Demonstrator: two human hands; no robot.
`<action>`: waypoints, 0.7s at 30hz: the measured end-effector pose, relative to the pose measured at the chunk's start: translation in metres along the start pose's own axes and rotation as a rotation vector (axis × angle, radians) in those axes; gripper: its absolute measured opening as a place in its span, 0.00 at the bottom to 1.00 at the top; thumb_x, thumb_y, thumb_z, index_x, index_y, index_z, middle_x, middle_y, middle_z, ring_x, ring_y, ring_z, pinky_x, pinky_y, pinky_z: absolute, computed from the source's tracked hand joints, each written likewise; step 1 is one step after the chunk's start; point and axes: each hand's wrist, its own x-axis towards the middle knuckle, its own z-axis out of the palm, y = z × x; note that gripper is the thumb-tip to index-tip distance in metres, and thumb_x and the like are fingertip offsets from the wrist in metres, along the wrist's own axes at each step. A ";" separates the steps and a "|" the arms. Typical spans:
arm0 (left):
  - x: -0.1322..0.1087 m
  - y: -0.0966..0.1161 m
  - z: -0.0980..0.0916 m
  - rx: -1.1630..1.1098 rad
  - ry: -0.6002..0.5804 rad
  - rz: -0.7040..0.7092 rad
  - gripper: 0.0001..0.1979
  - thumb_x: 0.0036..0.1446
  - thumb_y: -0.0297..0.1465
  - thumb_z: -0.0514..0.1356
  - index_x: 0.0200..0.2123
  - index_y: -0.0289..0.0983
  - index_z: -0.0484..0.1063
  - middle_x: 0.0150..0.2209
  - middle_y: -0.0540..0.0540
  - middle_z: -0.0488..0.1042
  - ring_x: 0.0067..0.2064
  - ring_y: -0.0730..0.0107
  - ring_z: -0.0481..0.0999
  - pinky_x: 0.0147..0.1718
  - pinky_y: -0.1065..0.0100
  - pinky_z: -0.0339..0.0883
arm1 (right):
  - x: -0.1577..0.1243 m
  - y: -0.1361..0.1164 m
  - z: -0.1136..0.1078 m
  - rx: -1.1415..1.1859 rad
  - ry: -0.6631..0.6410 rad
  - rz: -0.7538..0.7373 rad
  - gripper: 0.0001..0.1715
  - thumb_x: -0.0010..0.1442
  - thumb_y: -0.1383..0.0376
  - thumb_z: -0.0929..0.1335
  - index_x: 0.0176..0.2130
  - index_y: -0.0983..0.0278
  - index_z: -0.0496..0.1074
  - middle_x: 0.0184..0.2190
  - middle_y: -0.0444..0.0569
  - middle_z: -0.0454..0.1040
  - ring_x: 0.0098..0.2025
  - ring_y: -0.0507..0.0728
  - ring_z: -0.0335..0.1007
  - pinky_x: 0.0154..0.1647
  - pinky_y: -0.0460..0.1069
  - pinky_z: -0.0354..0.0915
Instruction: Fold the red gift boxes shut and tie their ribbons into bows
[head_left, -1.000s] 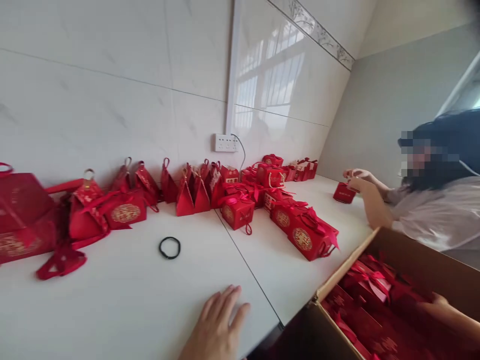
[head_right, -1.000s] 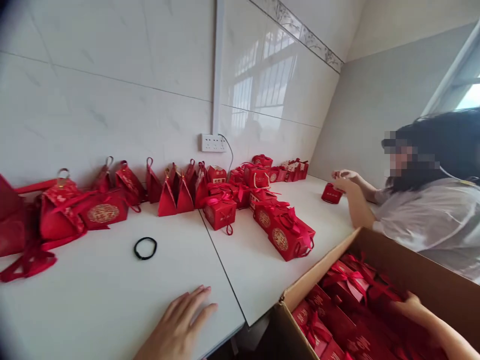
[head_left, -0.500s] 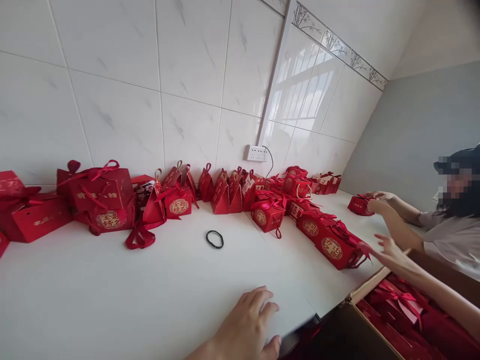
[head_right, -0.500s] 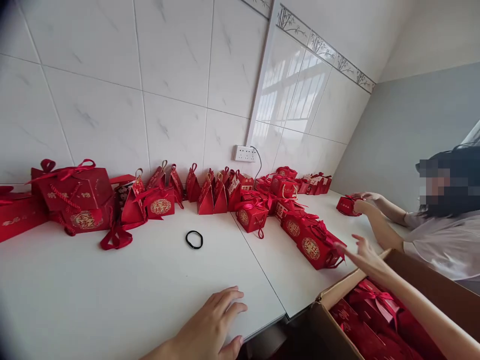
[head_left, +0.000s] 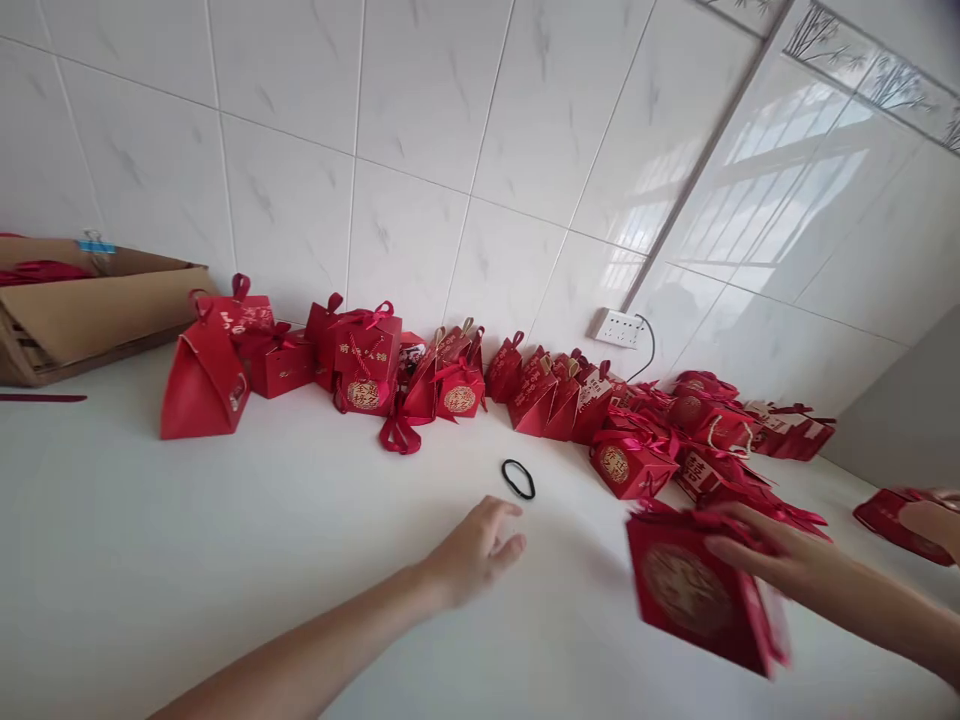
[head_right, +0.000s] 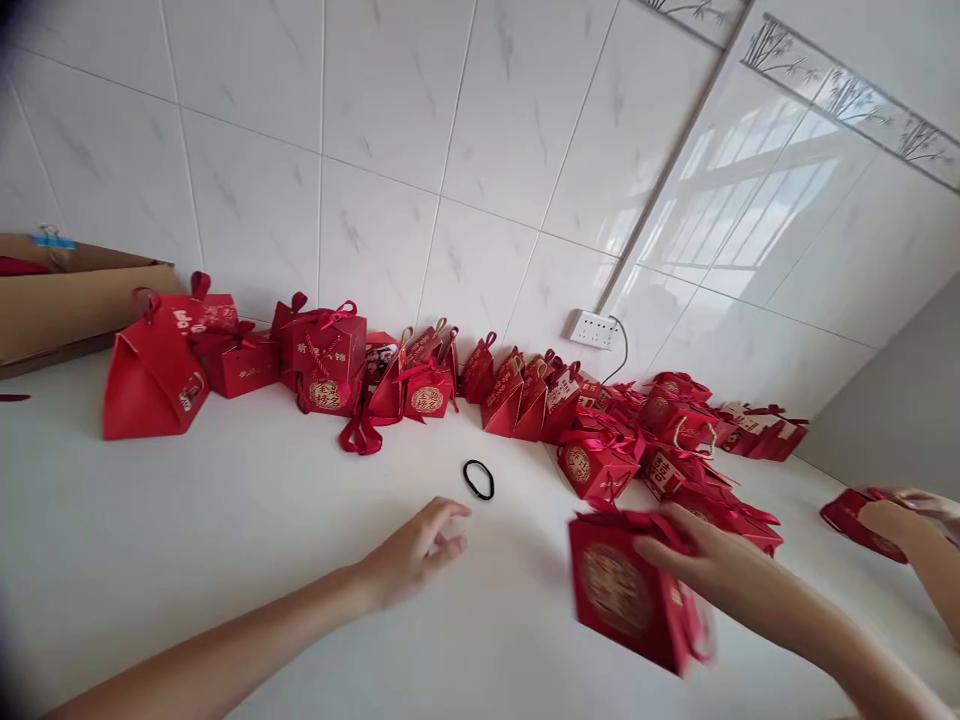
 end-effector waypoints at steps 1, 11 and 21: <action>0.004 -0.002 -0.002 -0.115 0.071 -0.045 0.23 0.58 0.45 0.54 0.50 0.35 0.67 0.52 0.36 0.69 0.46 0.58 0.75 0.49 0.54 0.70 | 0.002 -0.032 0.012 0.070 -0.151 -0.025 0.33 0.36 0.37 0.70 0.35 0.54 0.75 0.40 0.58 0.77 0.39 0.70 0.76 0.34 0.59 0.72; 0.014 -0.027 -0.071 -0.317 0.807 0.079 0.31 0.60 0.51 0.45 0.60 0.38 0.55 0.66 0.38 0.54 0.68 0.56 0.53 0.65 0.52 0.48 | -0.005 -0.177 0.193 0.585 -0.014 -0.718 0.39 0.55 0.48 0.67 0.59 0.65 0.57 0.54 0.62 0.64 0.54 0.67 0.66 0.52 0.63 0.68; 0.010 -0.008 -0.065 -0.299 0.434 0.033 0.24 0.59 0.46 0.51 0.47 0.33 0.69 0.46 0.41 0.75 0.50 0.55 0.72 0.51 0.60 0.64 | 0.011 -0.137 0.175 0.760 -0.093 -0.694 0.37 0.66 0.40 0.49 0.59 0.61 0.54 0.49 0.57 0.72 0.53 0.63 0.69 0.54 0.61 0.65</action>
